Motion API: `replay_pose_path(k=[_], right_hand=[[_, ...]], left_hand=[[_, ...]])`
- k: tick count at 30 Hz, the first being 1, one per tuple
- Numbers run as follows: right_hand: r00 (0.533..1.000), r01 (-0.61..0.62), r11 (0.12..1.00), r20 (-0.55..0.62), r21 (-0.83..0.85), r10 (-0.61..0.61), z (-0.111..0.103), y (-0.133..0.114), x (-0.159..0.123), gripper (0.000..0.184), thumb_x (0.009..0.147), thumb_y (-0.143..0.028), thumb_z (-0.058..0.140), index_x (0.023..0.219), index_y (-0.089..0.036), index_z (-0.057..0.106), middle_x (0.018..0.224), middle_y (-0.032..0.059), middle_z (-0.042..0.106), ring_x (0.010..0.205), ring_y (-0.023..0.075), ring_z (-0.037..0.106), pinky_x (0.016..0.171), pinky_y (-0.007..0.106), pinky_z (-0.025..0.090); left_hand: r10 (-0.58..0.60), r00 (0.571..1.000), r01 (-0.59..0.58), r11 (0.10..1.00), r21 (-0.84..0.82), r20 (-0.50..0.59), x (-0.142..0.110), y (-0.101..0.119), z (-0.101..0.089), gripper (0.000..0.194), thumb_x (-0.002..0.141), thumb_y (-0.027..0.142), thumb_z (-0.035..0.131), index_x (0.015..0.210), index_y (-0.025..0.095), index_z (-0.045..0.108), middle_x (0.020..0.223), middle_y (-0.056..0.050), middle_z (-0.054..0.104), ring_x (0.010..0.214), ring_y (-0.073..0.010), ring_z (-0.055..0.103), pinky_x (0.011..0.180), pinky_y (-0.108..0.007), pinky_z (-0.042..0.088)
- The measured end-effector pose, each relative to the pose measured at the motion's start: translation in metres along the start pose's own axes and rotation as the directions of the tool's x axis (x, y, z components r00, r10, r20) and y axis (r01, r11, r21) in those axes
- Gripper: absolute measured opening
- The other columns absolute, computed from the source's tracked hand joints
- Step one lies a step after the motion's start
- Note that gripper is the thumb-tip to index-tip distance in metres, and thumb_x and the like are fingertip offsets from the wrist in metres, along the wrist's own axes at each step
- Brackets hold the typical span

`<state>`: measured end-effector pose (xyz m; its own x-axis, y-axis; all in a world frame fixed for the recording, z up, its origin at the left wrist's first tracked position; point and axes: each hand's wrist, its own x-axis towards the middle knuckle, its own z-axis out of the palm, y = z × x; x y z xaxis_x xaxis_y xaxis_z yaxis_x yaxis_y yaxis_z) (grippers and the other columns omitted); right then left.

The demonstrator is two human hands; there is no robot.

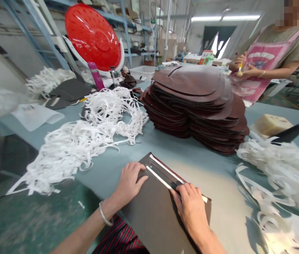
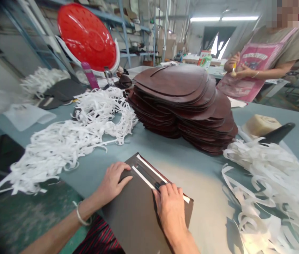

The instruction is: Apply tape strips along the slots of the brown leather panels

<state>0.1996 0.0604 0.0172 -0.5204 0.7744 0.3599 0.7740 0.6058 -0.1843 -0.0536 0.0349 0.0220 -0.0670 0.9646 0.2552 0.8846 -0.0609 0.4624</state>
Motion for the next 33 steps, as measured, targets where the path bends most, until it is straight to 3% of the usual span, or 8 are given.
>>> replay_pose_path(k=[3,6,9,12,16,21,29,33], right_hand=[[0.998,-0.049,0.999,0.045,-0.019,0.05,0.008,-0.022,0.023,0.021,0.095,-0.028,0.049,0.079,-0.018,0.059,0.078,0.0062,0.06,0.078,0.0242,0.052,0.069,0.035,0.033],[0.993,-0.075,0.997,0.092,0.027,0.072,0.019,-0.049,0.051,0.016,0.095,-0.02,0.048,0.087,-0.018,0.062,0.088,0.008,0.061,0.086,0.0244,0.054,0.075,0.036,0.037],[0.994,-0.077,0.994,0.088,0.078,0.07,0.032,-0.068,0.069,0.018,0.091,-0.01,0.048,0.095,-0.017,0.063,0.096,0.0091,0.061,0.092,0.0243,0.053,0.078,0.036,0.04],[0.999,-0.009,0.998,0.036,0.059,0.007,0.04,-0.075,0.072,0.021,0.088,-0.006,0.05,0.102,-0.014,0.064,0.096,0.0104,0.06,0.09,0.0248,0.051,0.078,0.037,0.043],[0.99,0.137,0.985,-0.001,-0.108,-0.138,0.04,-0.074,0.062,0.022,0.087,-0.006,0.05,0.105,-0.008,0.063,0.09,0.0123,0.059,0.083,0.0259,0.048,0.072,0.04,0.045],[0.979,0.201,0.953,0.078,-0.225,-0.188,0.02,-0.061,0.039,0.022,0.084,-0.004,0.05,0.101,-0.007,0.065,0.087,0.0126,0.058,0.081,0.0262,0.048,0.069,0.04,0.046],[0.952,0.306,0.923,0.095,-0.235,-0.292,-0.031,0.012,-0.053,0.034,0.089,-0.004,0.039,0.118,-0.003,0.056,0.103,0.0174,0.056,0.091,0.027,0.049,0.076,0.041,0.044],[0.962,0.262,0.949,0.124,-0.176,-0.243,-0.042,0.021,-0.063,0.03,0.089,-0.006,0.039,0.11,-0.009,0.06,0.102,0.0145,0.057,0.09,0.026,0.049,0.076,0.04,0.042]], left_hand=[[0.008,0.999,-0.009,1.0,-0.02,-0.041,-0.011,0.001,0.009,0.012,0.091,0.03,0.053,0.099,0.021,0.052,0.106,-0.006,0.057,0.1,-0.0237,0.051,0.086,-0.041,0.041],[0.006,0.999,-0.007,1.0,-0.027,-0.053,-0.012,0.004,0.007,0.012,0.09,0.029,0.054,0.099,0.021,0.052,0.105,-0.005,0.057,0.1,-0.0237,0.051,0.086,-0.041,0.042],[0.017,0.998,-0.018,1.0,-0.012,-0.056,-0.01,0.007,0.003,0.021,0.091,0.026,0.051,0.111,0.02,0.051,0.115,-0.008,0.056,0.109,-0.025,0.05,0.09,-0.043,0.042],[0.15,0.989,-0.15,0.989,0.009,-0.005,-0.009,0.011,0.004,0.042,0.092,0.014,0.043,0.134,0.021,0.041,0.133,-0.009,0.051,0.123,-0.0236,0.045,0.101,-0.043,0.039],[0.275,0.96,-0.278,0.959,0.054,0.056,-0.008,0.011,0.008,0.043,0.092,0.011,0.041,0.134,0.019,0.045,0.127,-0.008,0.057,0.121,-0.0224,0.048,0.105,-0.042,0.038],[0.299,0.953,-0.304,0.946,0.116,0.059,-0.008,0.011,0.008,0.036,0.092,0.012,0.043,0.126,0.017,0.054,0.126,-0.009,0.06,0.121,-0.0222,0.05,0.104,-0.041,0.041],[0.325,0.945,-0.327,0.936,0.127,0.039,-0.009,0.009,0.01,0.039,0.092,0.009,0.041,0.128,0.019,0.053,0.124,-0.008,0.061,0.119,-0.0212,0.052,0.104,-0.04,0.042],[0.317,0.948,-0.319,0.94,0.124,0.037,-0.01,0.01,0.01,0.039,0.091,0.008,0.041,0.127,0.018,0.054,0.124,-0.008,0.061,0.119,-0.0209,0.051,0.105,-0.04,0.041]])
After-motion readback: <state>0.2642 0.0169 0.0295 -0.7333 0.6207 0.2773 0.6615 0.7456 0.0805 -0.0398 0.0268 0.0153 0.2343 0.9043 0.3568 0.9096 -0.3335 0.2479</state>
